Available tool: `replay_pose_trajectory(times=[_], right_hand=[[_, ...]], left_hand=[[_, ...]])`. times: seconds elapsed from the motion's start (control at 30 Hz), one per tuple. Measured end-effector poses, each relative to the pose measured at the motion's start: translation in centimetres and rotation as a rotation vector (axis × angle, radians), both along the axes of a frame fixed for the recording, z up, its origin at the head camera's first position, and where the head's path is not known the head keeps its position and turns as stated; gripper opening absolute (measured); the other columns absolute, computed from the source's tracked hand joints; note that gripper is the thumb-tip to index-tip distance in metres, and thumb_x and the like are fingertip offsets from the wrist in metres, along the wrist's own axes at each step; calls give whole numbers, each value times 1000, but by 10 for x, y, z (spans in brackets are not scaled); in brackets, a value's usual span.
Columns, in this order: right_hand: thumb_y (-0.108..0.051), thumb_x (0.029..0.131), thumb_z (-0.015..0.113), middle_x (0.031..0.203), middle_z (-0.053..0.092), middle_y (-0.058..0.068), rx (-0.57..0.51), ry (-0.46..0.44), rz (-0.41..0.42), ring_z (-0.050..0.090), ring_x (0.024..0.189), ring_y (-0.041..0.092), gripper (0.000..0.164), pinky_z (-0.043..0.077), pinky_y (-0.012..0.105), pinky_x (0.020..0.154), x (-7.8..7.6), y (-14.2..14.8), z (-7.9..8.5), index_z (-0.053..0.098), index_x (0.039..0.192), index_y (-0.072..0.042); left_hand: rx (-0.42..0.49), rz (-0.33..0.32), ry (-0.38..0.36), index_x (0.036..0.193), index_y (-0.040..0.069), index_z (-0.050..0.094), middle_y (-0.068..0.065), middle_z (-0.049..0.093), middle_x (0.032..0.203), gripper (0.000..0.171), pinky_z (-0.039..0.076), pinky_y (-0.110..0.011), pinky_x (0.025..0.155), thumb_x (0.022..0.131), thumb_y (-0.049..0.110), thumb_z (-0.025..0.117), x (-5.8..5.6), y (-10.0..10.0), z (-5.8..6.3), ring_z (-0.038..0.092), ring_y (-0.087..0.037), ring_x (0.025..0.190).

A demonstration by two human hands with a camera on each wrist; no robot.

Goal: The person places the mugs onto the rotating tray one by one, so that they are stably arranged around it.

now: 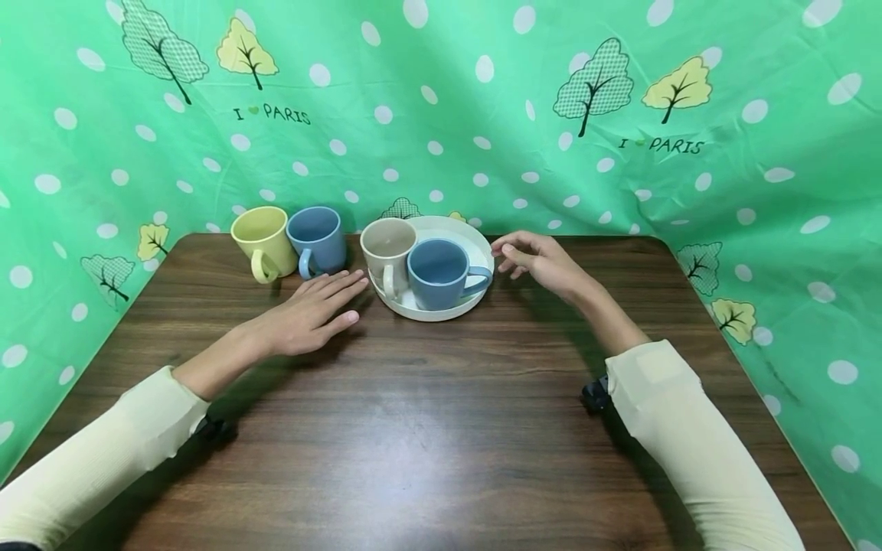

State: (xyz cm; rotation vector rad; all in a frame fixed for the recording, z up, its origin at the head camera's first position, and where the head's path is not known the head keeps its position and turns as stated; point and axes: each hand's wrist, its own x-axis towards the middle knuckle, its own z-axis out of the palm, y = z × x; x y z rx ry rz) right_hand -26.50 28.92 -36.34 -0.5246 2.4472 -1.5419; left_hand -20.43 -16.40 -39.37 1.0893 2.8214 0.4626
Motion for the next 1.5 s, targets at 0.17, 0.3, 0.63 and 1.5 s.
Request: replay_pose_trajectory(times=[0.17, 0.3, 0.63, 1.5], right_hand=[[-28, 122, 50, 166, 59, 20, 257, 114, -46, 59, 151, 34, 45, 50, 51, 123, -3, 3, -1, 59, 161, -5], [-30, 122, 51, 175, 50, 21, 418, 191, -17, 40, 167, 44, 50, 34, 66, 135, -5, 5, -4, 53, 168, -10], [-12, 120, 52, 182, 34, 28, 642, 379, 153, 30, 169, 53, 59, 25, 71, 139, -13, 8, -9, 36, 175, 0], [-3, 112, 55, 185, 30, 22, 790, 430, 238, 32, 170, 49, 70, 30, 70, 138, -26, -5, -14, 30, 178, -4]], left_hand=[[36, -15, 19, 175, 5, 38, -21, 35, 184, 64, 23, -66, 142, 121, 36, 51, 4, -1, 1, 32, -46, 172], [41, -16, 35, 174, 4, 41, -22, 39, 182, 63, 26, -68, 140, 120, 35, 53, 9, -3, 2, 34, -48, 170], [73, -9, 48, 171, 3, 46, -23, 45, 178, 61, 30, -71, 137, 118, 31, 58, 20, -14, 1, 38, -49, 168], [112, 187, 43, 168, 4, 51, -23, 52, 173, 54, 36, -74, 131, 121, 30, 55, 40, -68, 1, 46, -48, 163]])
